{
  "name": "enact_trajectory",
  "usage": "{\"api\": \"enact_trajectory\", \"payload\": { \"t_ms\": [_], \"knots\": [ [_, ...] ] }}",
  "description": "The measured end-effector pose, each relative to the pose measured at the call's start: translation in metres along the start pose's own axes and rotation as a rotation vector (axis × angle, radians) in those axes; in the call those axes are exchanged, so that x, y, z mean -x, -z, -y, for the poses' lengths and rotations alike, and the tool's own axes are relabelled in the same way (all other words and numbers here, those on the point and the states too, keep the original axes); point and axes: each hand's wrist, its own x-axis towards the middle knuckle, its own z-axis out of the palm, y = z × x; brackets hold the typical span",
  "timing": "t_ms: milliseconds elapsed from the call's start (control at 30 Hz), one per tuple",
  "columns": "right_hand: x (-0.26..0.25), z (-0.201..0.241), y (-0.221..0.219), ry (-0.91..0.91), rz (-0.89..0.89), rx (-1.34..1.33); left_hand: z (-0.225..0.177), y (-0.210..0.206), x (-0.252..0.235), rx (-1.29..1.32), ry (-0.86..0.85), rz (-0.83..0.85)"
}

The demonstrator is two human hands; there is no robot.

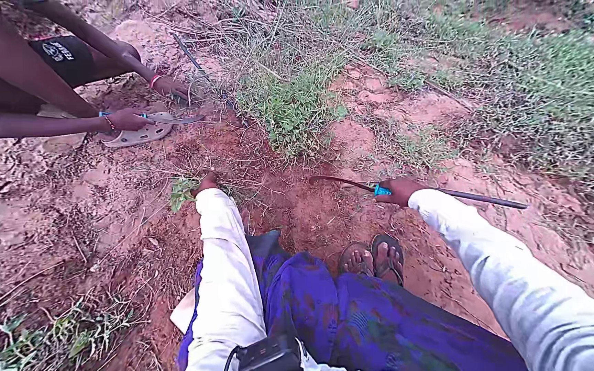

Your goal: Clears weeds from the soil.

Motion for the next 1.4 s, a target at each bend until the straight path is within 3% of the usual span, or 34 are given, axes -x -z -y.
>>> {"api": "enact_trajectory", "payload": {
  "t_ms": [67,133,267,333,467,533,700,933,1033,1200,1300,1400],
  "knots": [
    [-0.007,0.005,0.003,-0.046,0.02,0.079,-0.01,0.001,0.011,-0.153,0.009,0.069],
    [-0.022,0.003,0.007,-0.127,-0.084,0.059,-0.012,-0.005,0.013,-0.132,0.015,0.11],
    [-0.025,0.015,0.014,-0.221,-0.318,-0.195,-0.014,0.001,0.013,-0.152,-0.014,0.202],
    [-0.015,0.019,0.016,-0.161,-0.256,-0.201,-0.015,0.004,0.015,-0.169,-0.005,0.208],
    [-0.009,0.02,0.02,-0.058,0.013,0.061,-0.015,0.0,0.019,-0.181,0.002,0.244],
    [-0.015,0.016,0.016,-0.121,-0.022,0.056,-0.011,-0.005,0.017,-0.082,0.0,0.246],
    [-0.013,-0.003,-0.008,-0.363,-0.407,-0.411,-0.006,-0.001,0.011,-0.028,-0.09,0.292],
    [0.04,-0.053,-0.071,-0.765,-0.645,-1.055,-0.005,-0.007,0.016,-0.072,-0.149,0.352],
    [0.046,-0.054,-0.086,-0.895,-0.619,-1.185,-0.002,-0.01,0.016,-0.072,-0.164,0.396],
    [0.023,-0.017,-0.078,-0.83,-0.475,-1.258,0.001,-0.008,0.012,-0.171,-0.197,0.379],
    [0.007,0.035,-0.054,-0.655,-0.416,-1.262,0.001,-0.006,0.016,-0.133,-0.194,0.343],
    [-0.009,0.061,-0.029,-0.489,-0.421,-1.177,0.001,-0.003,0.02,-0.128,-0.212,0.344]
  ]
}}
